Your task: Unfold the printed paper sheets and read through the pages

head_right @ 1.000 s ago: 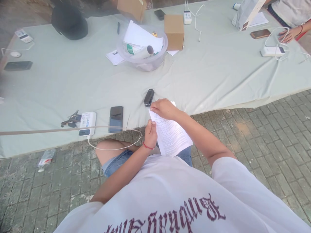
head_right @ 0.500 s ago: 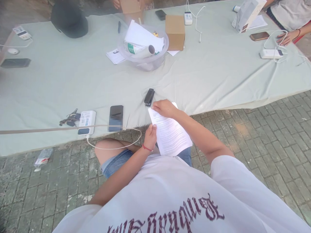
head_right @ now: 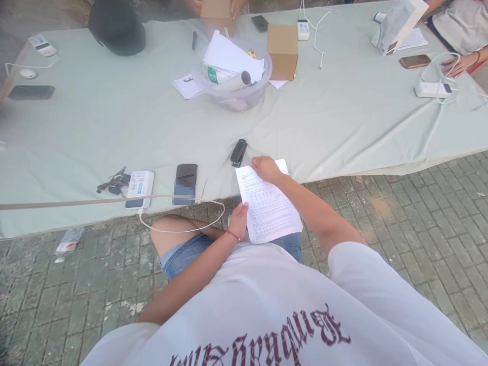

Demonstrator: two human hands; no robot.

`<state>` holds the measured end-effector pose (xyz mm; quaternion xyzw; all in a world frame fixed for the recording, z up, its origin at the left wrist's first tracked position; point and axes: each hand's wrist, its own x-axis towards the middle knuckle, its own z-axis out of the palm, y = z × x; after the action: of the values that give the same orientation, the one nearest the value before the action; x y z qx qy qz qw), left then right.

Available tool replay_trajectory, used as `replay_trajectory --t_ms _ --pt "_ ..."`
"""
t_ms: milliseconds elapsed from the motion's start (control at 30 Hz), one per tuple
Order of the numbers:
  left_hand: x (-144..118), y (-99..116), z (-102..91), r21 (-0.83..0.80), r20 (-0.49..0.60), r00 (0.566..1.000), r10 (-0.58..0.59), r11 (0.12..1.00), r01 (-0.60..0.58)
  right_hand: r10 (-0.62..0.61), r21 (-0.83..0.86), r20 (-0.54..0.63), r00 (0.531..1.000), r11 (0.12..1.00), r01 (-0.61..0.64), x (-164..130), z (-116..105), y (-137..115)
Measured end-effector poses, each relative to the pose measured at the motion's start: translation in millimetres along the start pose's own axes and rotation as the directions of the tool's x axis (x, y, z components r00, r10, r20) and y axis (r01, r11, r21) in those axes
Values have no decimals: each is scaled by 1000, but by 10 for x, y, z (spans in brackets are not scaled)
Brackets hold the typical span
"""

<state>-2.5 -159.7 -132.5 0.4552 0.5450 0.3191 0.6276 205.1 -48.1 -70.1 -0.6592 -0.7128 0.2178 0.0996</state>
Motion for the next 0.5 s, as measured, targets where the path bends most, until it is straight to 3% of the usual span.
replay_trajectory --t_ms 100,267,400,500 --pt "26 -16 -42 -34 -5 999 -38 999 38 -6 -23 -7 1000 1000 6 60 41 10" --pt "73 -1 -78 59 -84 994 -67 996 72 20 -68 -57 998 997 -24 141 135 -24" --pt "86 1 -112 236 -112 993 -35 970 61 38 -72 -133 990 996 -48 146 217 -91" --pt "104 1 -144 425 -141 990 0 903 60 -15 -60 -194 981 998 3 87 185 -155"
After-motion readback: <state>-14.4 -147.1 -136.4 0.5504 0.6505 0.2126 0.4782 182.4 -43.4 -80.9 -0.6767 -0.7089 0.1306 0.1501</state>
